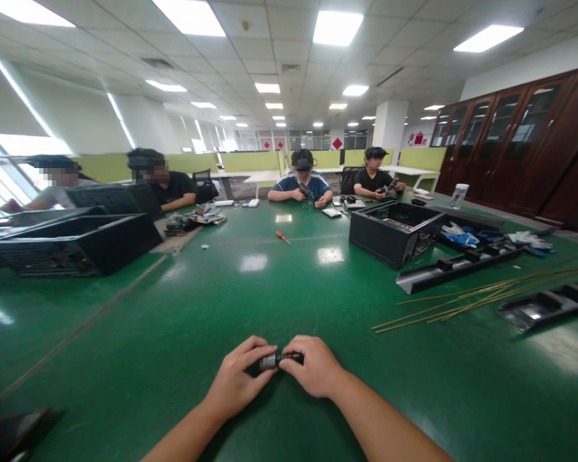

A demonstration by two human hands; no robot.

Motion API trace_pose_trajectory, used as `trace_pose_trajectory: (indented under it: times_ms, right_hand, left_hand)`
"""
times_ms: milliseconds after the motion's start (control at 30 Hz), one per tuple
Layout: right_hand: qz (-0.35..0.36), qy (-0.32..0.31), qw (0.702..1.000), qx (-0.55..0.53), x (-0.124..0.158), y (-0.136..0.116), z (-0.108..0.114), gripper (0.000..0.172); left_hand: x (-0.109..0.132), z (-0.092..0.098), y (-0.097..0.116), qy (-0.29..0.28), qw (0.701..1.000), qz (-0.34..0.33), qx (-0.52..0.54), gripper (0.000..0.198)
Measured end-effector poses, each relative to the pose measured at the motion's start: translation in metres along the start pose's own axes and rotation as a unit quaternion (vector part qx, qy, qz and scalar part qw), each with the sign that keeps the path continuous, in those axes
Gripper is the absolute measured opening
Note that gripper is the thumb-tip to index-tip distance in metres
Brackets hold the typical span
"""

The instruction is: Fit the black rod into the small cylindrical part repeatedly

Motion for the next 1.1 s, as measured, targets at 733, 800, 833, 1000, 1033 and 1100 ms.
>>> trace_pose_trajectory:
  times_ms: [733, 800, 833, 1000, 1033, 1100]
  right_hand:
    - [0.005, 0.006, 1.0, 0.004, 0.0021, 0.0019, -0.0009, 0.009]
    - [0.005, 0.006, 1.0, 0.003, 0.0019, 0.0015, -0.0007, 0.008]
    - [0.005, 0.006, 1.0, 0.003, 0.0018, 0.0013, -0.0005, 0.008]
    - [0.004, 0.005, 1.0, 0.001, 0.0016, 0.0003, 0.0013, 0.008]
    - [0.005, 0.004, 1.0, 0.001, 0.0017, 0.0003, 0.0016, 0.008]
    - [0.006, 0.004, 1.0, 0.003, 0.002, 0.0006, 0.002, 0.008]
  left_hand:
    - [0.0029, -0.0004, -0.0038, 0.004, 1.0, -0.006, 0.006, 0.029]
    - [0.0025, 0.0001, -0.0037, 0.001, 1.0, -0.004, 0.006, 0.029]
    - [0.0024, 0.0005, -0.0037, 0.0, 1.0, -0.002, 0.006, 0.028]
    - [0.002, 0.0029, -0.0036, -0.011, 1.0, 0.002, 0.012, 0.024]
    - [0.0019, 0.0032, -0.0035, -0.013, 1.0, 0.003, 0.011, 0.024]
    - [0.0016, 0.0031, -0.0033, -0.013, 1.0, 0.002, 0.008, 0.024]
Point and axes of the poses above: each hand's wrist, its own x-axis away from the middle knuckle, its own z-axis out of the back of the hand, y = z × x, the point moved 1 cm from there along -x, towards the middle knuckle, and after that the axes turned 14 degrees about -x, right-handed, at the moved point
